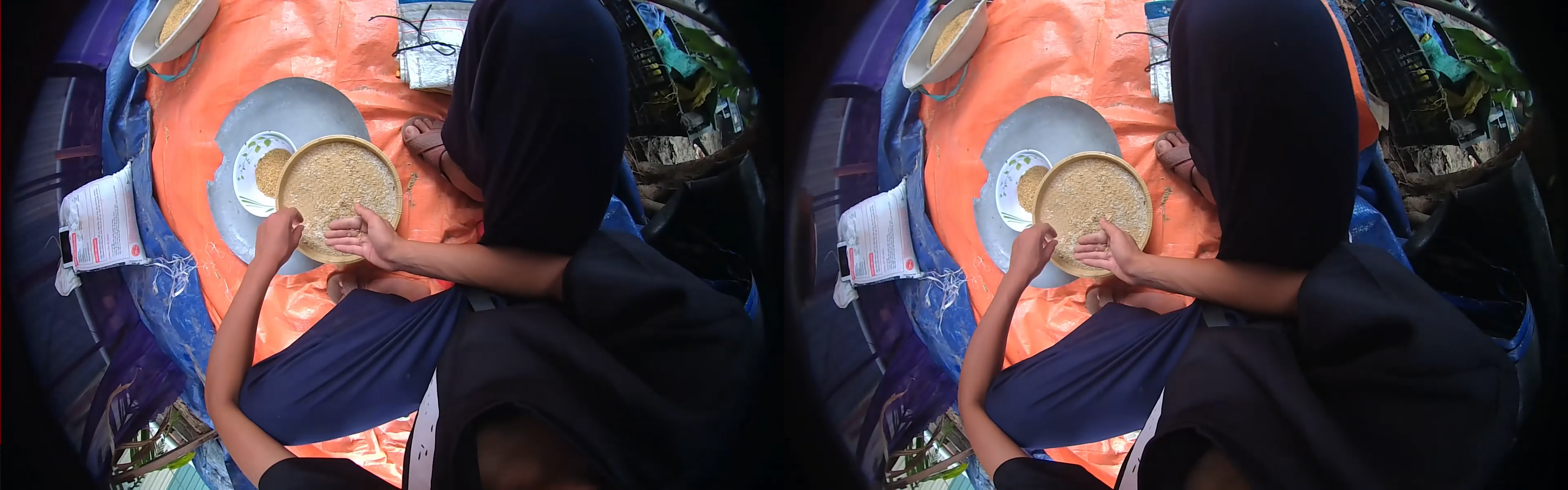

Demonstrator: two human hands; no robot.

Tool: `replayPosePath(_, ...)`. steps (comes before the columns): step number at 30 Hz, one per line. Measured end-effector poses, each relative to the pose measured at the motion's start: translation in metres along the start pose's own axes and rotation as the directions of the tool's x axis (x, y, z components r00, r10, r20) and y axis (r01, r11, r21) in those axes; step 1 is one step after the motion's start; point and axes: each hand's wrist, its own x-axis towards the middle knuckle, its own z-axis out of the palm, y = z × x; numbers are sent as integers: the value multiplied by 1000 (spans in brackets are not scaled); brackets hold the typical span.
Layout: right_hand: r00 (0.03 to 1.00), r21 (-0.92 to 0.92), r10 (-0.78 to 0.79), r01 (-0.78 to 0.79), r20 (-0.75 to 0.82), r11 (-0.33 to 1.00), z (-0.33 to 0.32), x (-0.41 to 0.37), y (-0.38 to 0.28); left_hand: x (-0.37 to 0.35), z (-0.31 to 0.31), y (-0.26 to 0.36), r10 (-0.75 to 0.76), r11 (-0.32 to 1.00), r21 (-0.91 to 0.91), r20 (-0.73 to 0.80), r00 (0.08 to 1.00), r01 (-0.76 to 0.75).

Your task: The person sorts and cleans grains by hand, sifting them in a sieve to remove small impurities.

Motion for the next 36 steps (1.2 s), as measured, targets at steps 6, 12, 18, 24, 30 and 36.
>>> replayPosePath(6, 997, -29, 51, -49, 62, 998, 2, -5, -3, -3, 15, 2, -2, 1000, 14, 81, 997, 1)
replayPosePath(12, 997, -61, 56, -53, 51, 997, 0, -3, 1, 5, 17, 12, 42, 999, 15, 91, 995, -44)
replayPosePath(18, 998, -119, 25, -18, 51, 993, -5, 3, 2, 9, 18, -1, 6, 1000, 21, 126, 992, -9)
replayPosePath(24, 996, -125, 2, 9, 84, 992, -5, 3, 2, 14, 15, 2, 15, 1000, 20, 147, 989, -18)
replayPosePath(30, 995, -122, 12, 0, 98, 993, -7, 6, 3, 14, 16, -1, 25, 1000, 14, 121, 992, -27)
replayPosePath(36, 999, -115, 19, -14, 45, 993, -4, 3, 2, 13, 16, -4, 24, 1000, 18, 99, 995, -26)
